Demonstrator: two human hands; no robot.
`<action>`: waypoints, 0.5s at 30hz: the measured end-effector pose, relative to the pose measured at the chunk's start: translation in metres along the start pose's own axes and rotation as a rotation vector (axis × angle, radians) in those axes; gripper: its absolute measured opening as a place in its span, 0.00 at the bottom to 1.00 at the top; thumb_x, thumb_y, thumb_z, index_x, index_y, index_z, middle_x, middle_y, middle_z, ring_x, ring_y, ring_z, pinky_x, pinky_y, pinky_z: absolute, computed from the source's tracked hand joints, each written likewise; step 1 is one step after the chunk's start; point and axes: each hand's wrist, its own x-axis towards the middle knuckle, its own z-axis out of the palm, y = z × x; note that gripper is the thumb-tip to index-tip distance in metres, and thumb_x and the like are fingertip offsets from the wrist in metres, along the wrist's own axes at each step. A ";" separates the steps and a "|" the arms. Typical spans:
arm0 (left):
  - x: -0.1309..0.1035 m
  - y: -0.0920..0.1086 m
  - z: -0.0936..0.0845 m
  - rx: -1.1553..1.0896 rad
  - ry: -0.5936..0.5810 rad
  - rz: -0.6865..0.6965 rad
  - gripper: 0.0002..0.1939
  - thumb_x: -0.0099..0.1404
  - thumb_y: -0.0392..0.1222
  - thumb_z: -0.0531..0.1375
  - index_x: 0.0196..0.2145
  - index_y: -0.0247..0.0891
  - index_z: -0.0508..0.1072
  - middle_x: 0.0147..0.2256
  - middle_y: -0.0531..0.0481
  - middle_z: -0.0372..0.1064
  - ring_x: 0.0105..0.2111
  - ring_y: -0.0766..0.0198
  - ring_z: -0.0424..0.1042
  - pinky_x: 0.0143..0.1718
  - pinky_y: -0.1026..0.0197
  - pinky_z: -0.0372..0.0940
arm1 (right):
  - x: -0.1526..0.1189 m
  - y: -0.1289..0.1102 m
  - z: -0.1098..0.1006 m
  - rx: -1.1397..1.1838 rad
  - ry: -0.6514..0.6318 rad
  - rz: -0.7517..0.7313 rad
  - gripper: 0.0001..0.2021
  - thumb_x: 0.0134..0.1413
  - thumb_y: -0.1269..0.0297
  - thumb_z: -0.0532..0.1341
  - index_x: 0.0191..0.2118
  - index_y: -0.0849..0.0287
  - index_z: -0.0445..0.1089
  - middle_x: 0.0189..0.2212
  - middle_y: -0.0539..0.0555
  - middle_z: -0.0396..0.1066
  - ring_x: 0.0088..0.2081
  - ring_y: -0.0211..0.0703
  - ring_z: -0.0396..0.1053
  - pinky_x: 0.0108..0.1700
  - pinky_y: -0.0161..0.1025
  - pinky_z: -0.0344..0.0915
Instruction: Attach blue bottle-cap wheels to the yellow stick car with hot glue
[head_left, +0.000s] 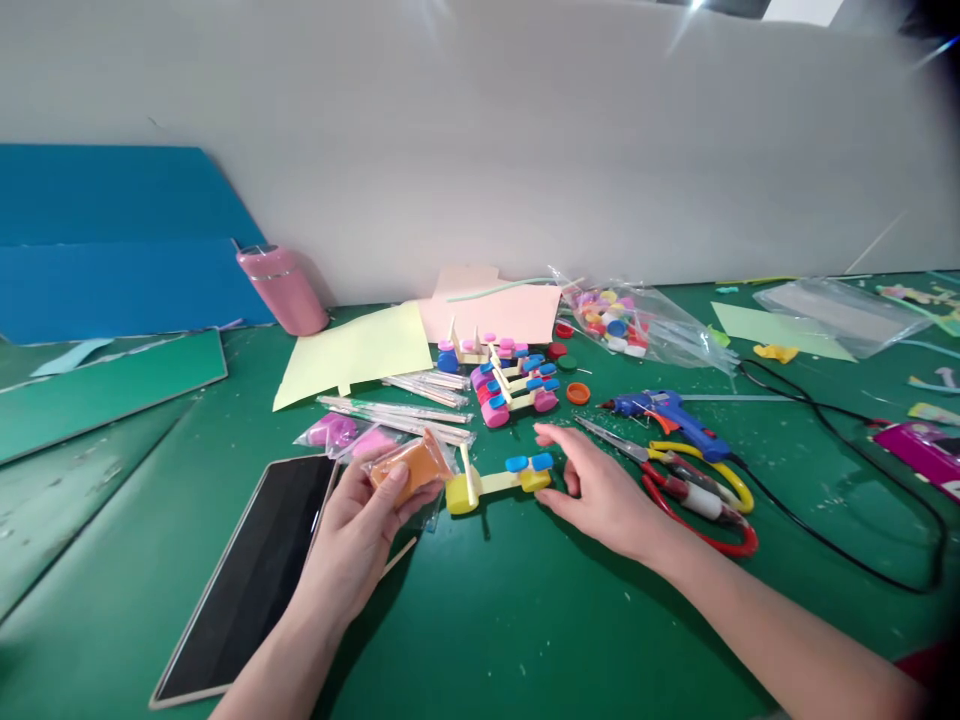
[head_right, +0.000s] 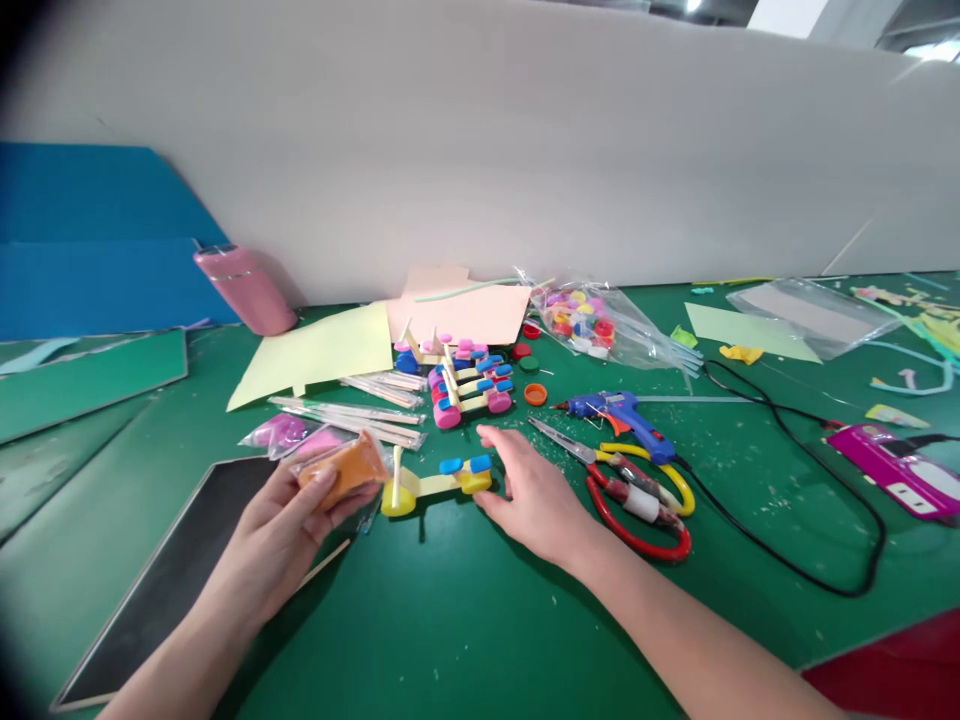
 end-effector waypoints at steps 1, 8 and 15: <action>0.000 -0.002 -0.001 -0.005 -0.007 -0.017 0.08 0.57 0.39 0.60 0.37 0.39 0.69 0.37 0.51 0.72 0.35 0.62 0.74 0.37 0.60 0.70 | 0.003 0.001 0.001 0.002 -0.036 -0.012 0.29 0.48 0.71 0.58 0.57 0.53 0.51 0.48 0.54 0.63 0.24 0.32 0.62 0.30 0.35 0.65; -0.001 -0.004 0.000 0.008 -0.010 -0.119 0.09 0.58 0.40 0.60 0.38 0.39 0.69 0.37 0.49 0.73 0.33 0.61 0.75 0.37 0.61 0.70 | 0.012 0.003 0.001 -0.091 -0.071 -0.084 0.29 0.50 0.72 0.56 0.58 0.54 0.50 0.47 0.56 0.65 0.29 0.37 0.67 0.37 0.40 0.66; 0.003 0.003 0.000 -0.042 0.053 0.008 0.09 0.55 0.39 0.62 0.35 0.37 0.71 0.38 0.48 0.73 0.37 0.58 0.74 0.39 0.58 0.70 | 0.018 0.006 0.002 -0.176 0.161 -0.082 0.23 0.50 0.73 0.54 0.54 0.60 0.55 0.46 0.59 0.63 0.30 0.38 0.67 0.37 0.40 0.67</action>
